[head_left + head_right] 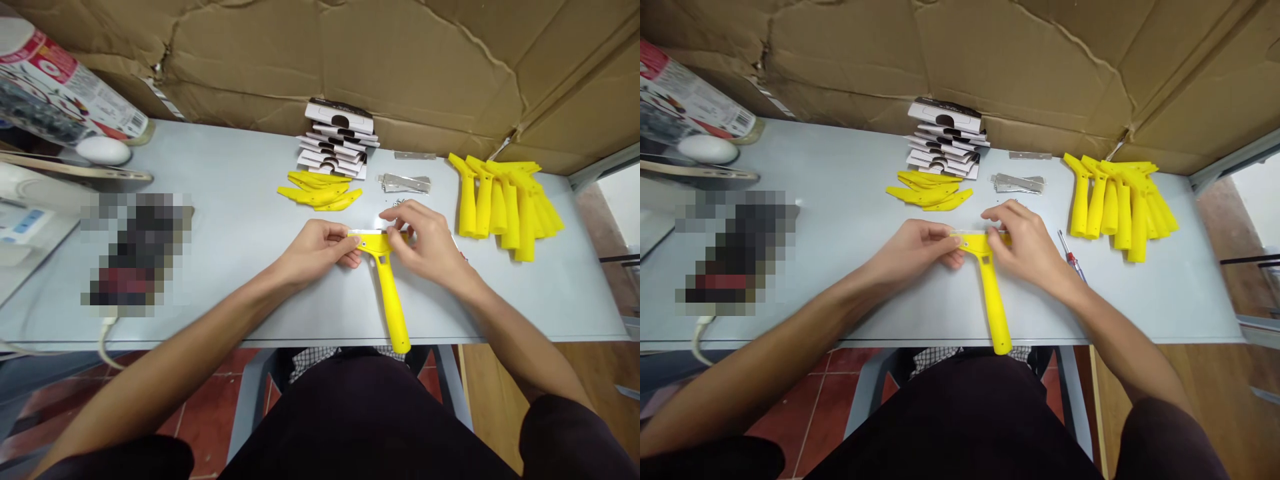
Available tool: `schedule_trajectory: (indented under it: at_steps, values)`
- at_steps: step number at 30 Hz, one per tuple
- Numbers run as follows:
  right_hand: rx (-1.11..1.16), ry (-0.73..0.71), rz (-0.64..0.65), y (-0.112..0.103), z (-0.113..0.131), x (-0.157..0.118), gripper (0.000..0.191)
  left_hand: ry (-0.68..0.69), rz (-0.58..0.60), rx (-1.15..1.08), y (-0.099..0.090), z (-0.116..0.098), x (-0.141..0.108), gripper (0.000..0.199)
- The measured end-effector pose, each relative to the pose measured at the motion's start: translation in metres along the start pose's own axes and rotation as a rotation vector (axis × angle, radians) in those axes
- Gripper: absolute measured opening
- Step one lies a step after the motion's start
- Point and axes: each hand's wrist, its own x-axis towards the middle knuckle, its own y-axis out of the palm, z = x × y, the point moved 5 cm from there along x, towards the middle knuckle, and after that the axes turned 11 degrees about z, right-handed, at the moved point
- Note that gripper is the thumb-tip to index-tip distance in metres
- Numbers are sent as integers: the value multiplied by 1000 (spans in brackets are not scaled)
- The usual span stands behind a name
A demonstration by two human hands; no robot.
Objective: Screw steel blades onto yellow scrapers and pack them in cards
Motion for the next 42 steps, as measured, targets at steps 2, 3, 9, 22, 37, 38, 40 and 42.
schedule_trajectory:
  at_steps: [2, 3, 9, 22, 37, 38, 40, 42]
  values:
    - [50, 100, 13, -6, -8, 0, 22, 5, -9, 0, -2, -3, -1, 19]
    - [80, 155, 31, -8, -12, 1, 21, 5, -11, 0, -3, -4, -1, 18]
    - [470, 407, 306, 1, -34, -2, 23, -17, -18, -3, -5, -7, -4, 18]
    - [887, 391, 455, 1, -40, -1, 41, 5, -12, -7, -2, -8, -2, 16]
    - [848, 449, 366, -23, -69, 1, 44, 85, -90, -28, 12, -31, 56, 9]
    - [850, 451, 352, -25, -72, 1, 44, 83, -50, 16, 13, -36, 62, 9]
    - [849, 457, 309, -28, -76, 2, 43, 105, -24, 43, 14, -43, 73, 9]
    - [851, 460, 250, -30, -80, 3, 43, 174, -61, 24, 13, -47, 80, 28]
